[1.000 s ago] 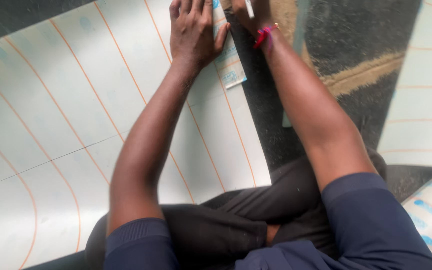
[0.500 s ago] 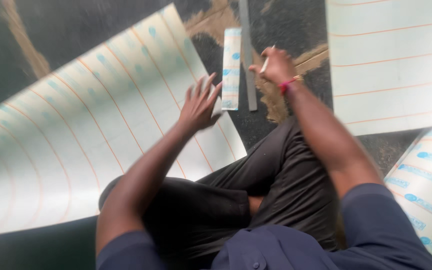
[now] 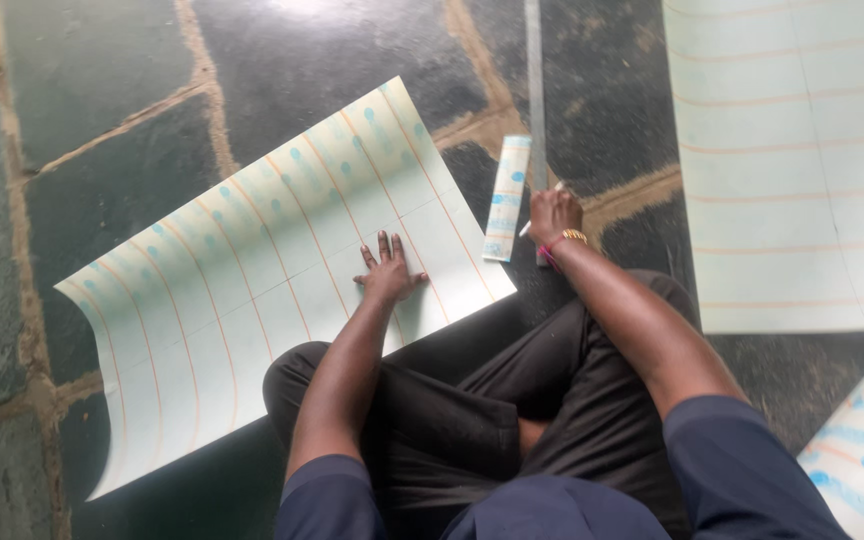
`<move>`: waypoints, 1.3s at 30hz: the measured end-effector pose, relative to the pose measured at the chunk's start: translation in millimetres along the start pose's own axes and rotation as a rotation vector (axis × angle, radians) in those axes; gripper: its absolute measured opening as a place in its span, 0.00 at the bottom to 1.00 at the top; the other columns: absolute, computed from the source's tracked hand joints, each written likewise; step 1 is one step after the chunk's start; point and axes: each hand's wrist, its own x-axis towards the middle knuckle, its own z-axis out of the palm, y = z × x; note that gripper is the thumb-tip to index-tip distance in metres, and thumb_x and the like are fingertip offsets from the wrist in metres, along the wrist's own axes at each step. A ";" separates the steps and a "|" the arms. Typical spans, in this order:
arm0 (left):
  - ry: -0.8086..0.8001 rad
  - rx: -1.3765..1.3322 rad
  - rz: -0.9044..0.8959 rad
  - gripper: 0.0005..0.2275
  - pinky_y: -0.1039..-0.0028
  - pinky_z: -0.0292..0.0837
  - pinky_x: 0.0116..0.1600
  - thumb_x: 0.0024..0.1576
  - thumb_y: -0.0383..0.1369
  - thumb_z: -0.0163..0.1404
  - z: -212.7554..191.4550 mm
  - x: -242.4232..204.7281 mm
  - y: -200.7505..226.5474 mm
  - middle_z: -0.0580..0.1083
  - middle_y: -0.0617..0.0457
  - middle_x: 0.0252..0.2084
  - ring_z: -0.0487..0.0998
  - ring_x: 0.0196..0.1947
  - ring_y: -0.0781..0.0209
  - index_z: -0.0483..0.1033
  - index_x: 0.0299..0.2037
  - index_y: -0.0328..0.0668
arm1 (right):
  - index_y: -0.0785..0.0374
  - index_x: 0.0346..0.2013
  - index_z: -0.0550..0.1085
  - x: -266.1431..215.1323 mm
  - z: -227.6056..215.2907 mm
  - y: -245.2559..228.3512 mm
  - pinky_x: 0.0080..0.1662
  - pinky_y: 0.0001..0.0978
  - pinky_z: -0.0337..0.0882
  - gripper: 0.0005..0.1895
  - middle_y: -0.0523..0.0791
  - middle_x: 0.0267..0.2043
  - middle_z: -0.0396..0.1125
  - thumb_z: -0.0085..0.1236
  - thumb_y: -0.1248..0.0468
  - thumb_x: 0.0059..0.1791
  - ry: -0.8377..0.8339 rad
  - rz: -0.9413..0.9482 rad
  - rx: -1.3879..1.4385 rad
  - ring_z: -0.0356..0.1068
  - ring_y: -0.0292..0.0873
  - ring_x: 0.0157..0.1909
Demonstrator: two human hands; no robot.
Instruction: The person sits on the floor and uses a metal ruler and a white marker to draw straight lines on a large white sheet with orange grid lines and blue logos. They repeatedly reposition the ruler and mark along its edge to create a series of parallel lines.
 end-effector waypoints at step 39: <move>0.068 0.092 0.007 0.51 0.33 0.65 0.61 0.56 0.63 0.52 -36.8 6.4 -1.6 0.31 0.42 0.80 0.35 0.75 0.21 0.32 0.78 0.45 | 0.69 0.42 0.77 -104.6 33.9 -122.9 0.39 0.40 0.75 0.11 0.52 0.37 0.75 0.64 0.65 0.48 0.385 0.030 0.871 0.77 0.49 0.37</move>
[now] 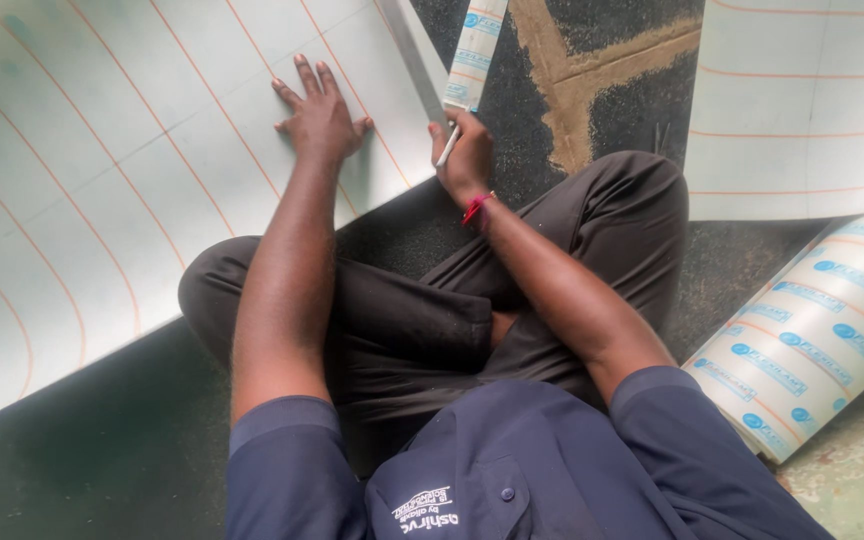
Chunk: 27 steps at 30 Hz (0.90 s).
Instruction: The person sits on the floor and uses a metal ruler and a white marker to draw straight lines on a large white sheet with orange grid lines and blue logos. They repeatedly reposition the ruler and mark along its edge to create a series of parallel lines.
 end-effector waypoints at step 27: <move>0.469 -0.139 0.527 0.36 0.47 0.65 0.61 0.61 0.46 0.59 6.8 54.7 29.7 0.57 0.36 0.73 0.55 0.73 0.38 0.55 0.75 0.43 | 0.67 0.45 0.76 -13.7 -18.3 -3.8 0.41 0.41 0.73 0.17 0.55 0.50 0.68 0.59 0.78 0.42 -0.213 -0.355 -0.626 0.69 0.52 0.50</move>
